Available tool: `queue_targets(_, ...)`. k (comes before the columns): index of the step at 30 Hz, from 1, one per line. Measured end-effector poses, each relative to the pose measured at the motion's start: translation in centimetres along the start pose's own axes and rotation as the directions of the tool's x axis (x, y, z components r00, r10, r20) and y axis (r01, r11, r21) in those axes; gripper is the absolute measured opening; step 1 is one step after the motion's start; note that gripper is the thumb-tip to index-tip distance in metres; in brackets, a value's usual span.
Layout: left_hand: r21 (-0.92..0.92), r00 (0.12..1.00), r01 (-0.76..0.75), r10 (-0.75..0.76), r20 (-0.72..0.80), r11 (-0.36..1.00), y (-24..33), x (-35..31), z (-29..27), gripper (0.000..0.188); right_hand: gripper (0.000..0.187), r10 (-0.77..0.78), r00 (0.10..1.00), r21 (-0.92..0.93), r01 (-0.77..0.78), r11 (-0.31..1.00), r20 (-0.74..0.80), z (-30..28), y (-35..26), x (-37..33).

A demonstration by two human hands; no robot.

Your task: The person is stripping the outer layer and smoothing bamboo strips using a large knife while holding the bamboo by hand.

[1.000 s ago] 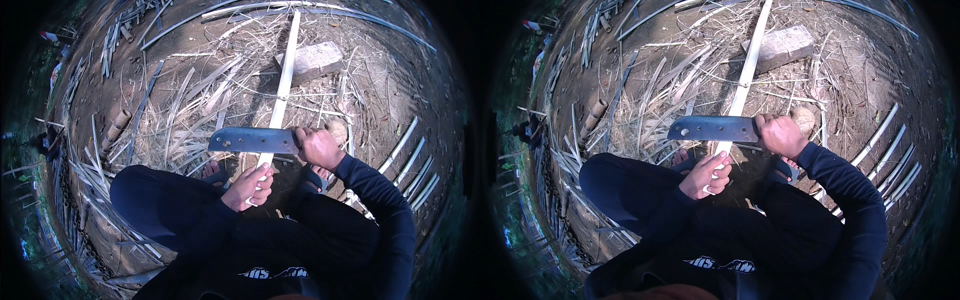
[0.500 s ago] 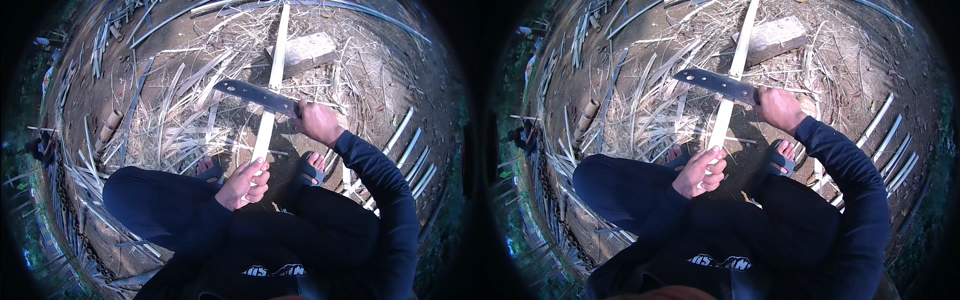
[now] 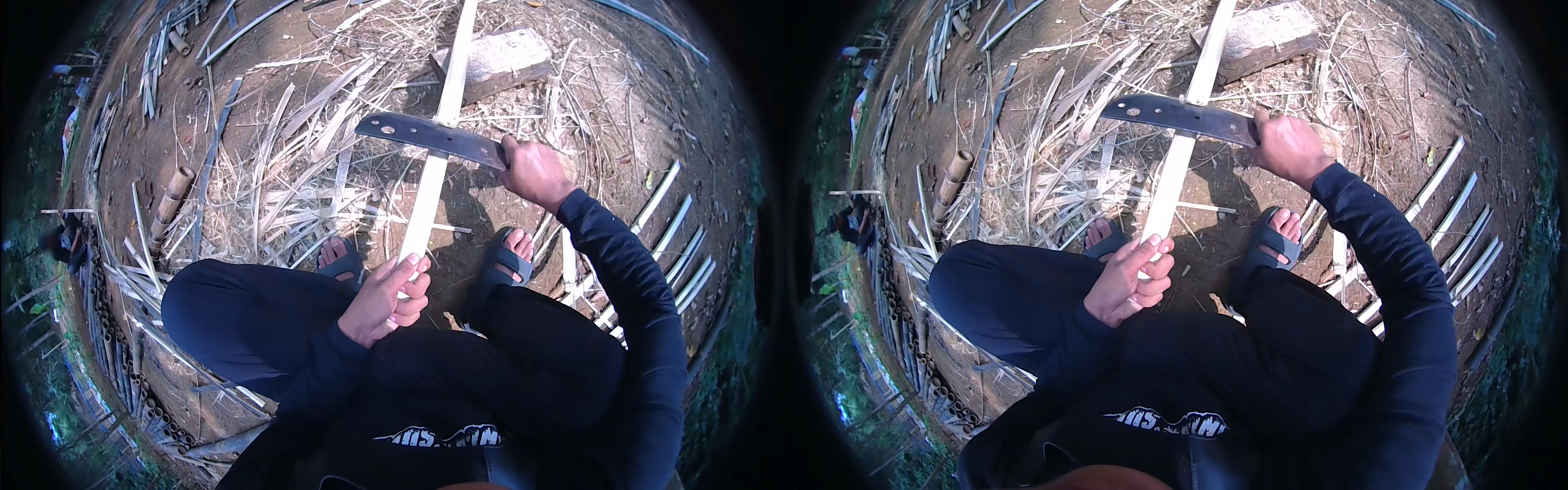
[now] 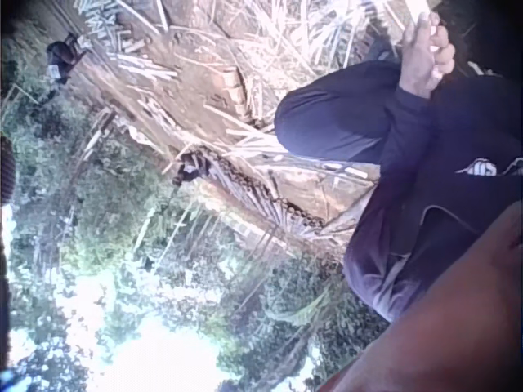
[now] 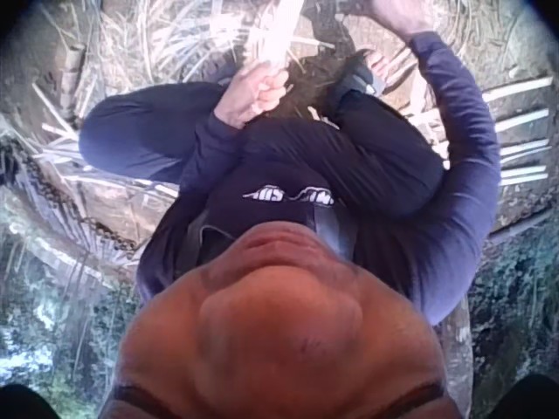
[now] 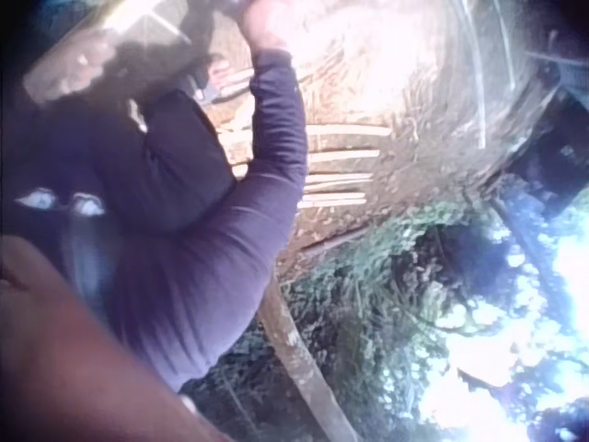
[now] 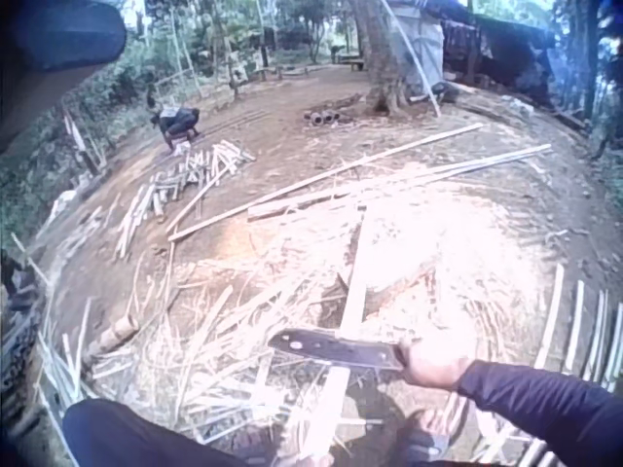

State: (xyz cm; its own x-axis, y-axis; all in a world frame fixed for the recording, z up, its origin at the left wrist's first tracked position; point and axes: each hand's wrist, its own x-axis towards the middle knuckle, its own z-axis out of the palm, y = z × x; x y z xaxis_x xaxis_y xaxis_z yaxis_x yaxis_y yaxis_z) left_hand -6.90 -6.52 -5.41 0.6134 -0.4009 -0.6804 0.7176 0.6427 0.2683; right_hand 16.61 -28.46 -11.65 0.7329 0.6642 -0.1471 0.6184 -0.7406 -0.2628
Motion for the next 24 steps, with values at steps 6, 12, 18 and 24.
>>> queue_targets(6,-0.087,0.997,0.007,0.0,0.071,0.996,1.3,0.1,1.0,0.02,0.028,-0.355,0.934,-0.033,0.354,0.935,-0.048,-0.6,-4.7,-2.5)
queue_targets(12,-0.158,0.99,0.067,-0.046,0.133,0.985,0.6,-0.4,0.9,0.021,0.027,0.074,0.997,-0.003,-0.074,0.997,0.012,-2.1,1.0,1.1)
queue_targets(18,-0.115,0.996,0.064,-0.056,0.071,0.991,0.2,-1.8,-0.6,0.021,0.032,-0.284,0.959,0.032,0.283,0.959,0.018,-0.4,-5.4,-3.2)
queue_targets(24,-0.188,0.976,0.185,-0.158,0.149,0.965,-0.3,-6.6,-1.3,0.022,0.037,0.326,0.937,-0.058,-0.335,0.94,-0.128,-1.7,11.3,3.6)
